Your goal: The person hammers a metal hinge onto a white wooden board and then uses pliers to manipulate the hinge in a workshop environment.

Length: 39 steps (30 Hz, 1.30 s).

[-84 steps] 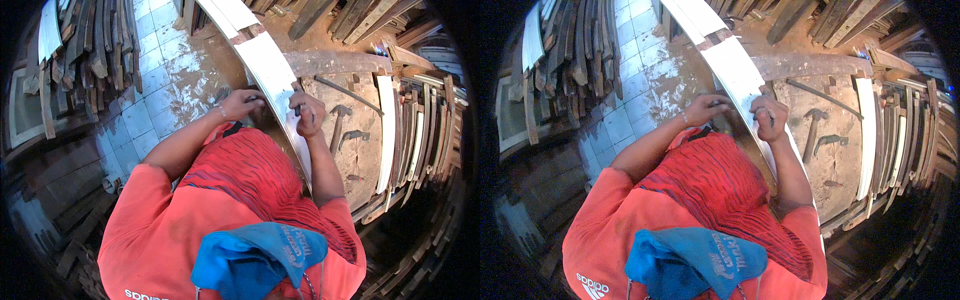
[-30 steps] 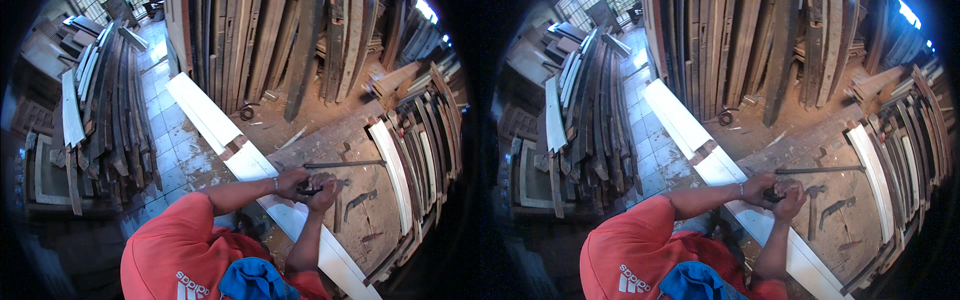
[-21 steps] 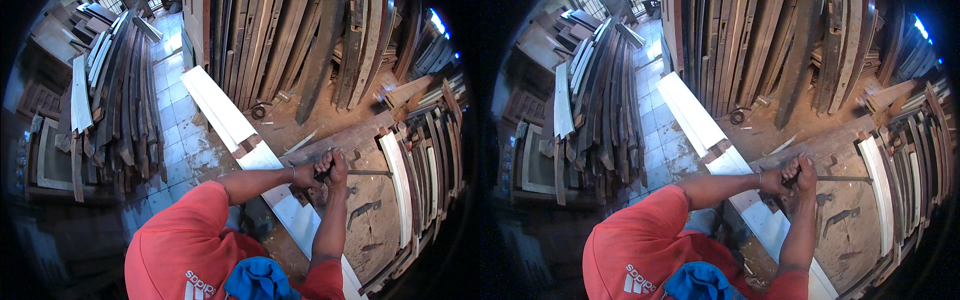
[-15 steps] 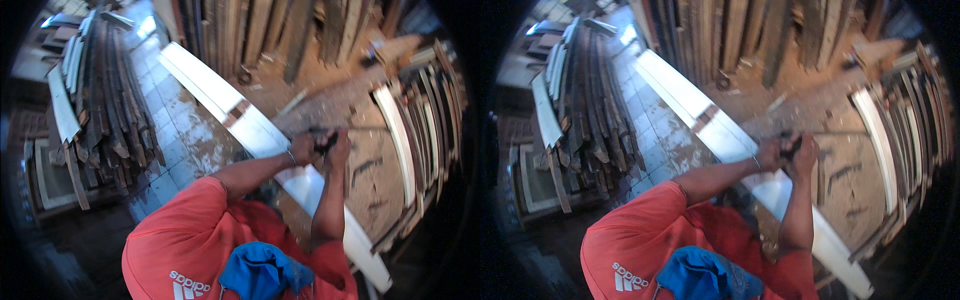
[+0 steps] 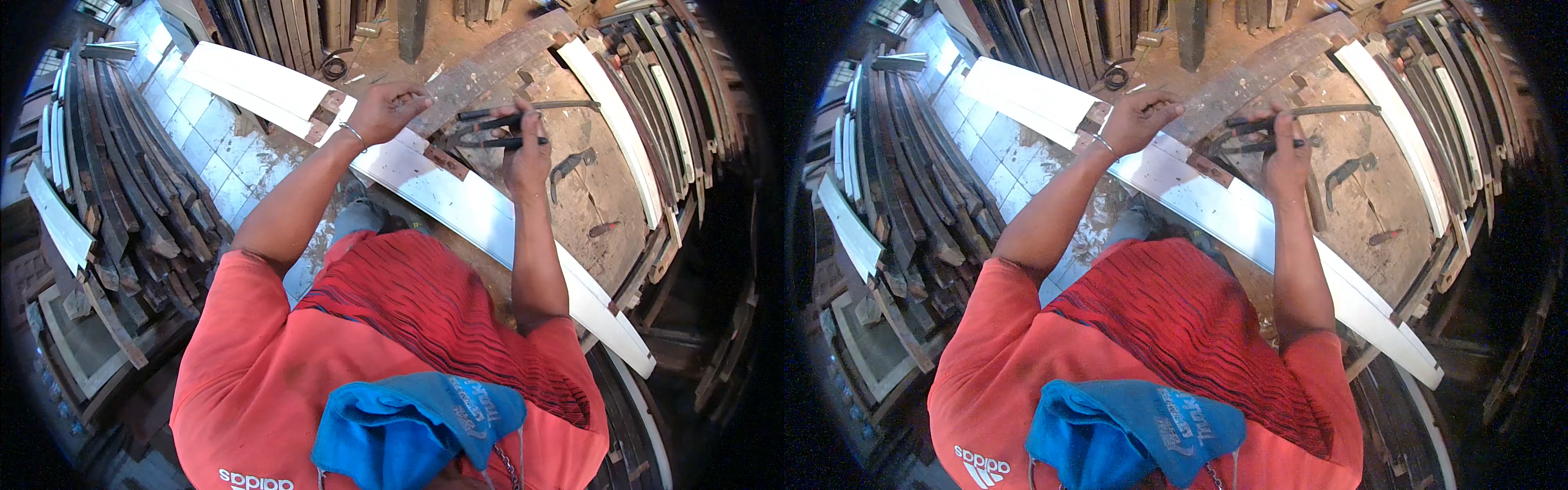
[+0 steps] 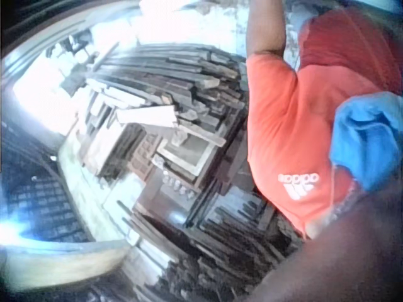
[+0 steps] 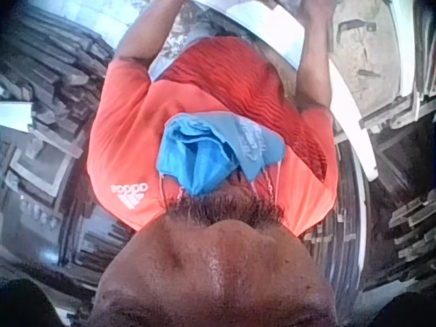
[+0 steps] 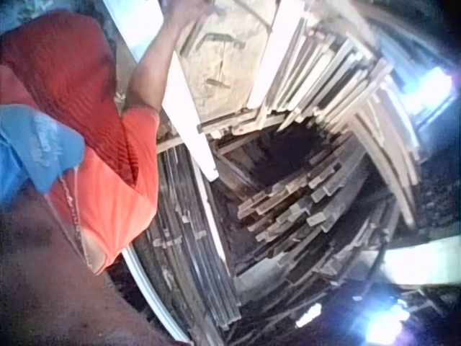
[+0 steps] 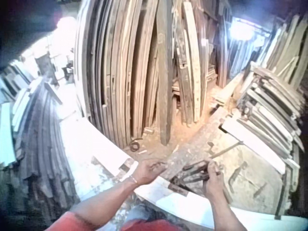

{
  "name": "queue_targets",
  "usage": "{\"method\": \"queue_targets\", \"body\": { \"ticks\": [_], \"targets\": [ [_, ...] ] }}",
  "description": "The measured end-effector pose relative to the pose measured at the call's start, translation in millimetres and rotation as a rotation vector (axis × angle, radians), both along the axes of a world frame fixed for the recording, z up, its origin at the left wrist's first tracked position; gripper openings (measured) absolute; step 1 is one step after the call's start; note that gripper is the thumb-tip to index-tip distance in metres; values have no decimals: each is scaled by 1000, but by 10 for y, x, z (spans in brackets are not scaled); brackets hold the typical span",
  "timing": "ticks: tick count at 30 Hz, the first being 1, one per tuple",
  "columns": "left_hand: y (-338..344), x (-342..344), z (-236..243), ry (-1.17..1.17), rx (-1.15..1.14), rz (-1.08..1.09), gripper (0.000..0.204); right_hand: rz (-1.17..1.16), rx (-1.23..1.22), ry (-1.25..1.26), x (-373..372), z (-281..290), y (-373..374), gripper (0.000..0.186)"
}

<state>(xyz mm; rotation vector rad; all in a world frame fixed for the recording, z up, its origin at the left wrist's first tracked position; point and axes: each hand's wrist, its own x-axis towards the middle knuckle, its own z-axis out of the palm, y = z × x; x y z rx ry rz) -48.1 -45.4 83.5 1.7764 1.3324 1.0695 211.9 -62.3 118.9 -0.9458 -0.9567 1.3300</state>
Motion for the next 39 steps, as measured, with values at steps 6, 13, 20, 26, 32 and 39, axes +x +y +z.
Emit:
{"method": "queue_targets", "body": {
  "ticks": [6, 13, 20, 26, 32, 39],
  "targets": [
    [-78, 29, -182, 268, 45, -100, 24, 144, 223, -120, -10, 65, -246, 48],
    [-234, 238, -20, 531, -52, -284, 30, 423, 240, -265, -88, -148, -375, 57],
    [-374, 195, 54, 498, -283, -334, 30, 608, 249, -278, -117, -86, -404, 70],
    [-483, 145, -27, 438, -352, -282, 33, 618, 285, -405, -299, -99, -457, 76],
    [-660, 69, -213, 325, -284, -269, 30, 568, 483, -575, -385, -184, -552, 66],
    [-908, 40, -173, 254, -353, -163, 41, 538, 449, -424, -315, -107, -470, 56]
  ]
}}
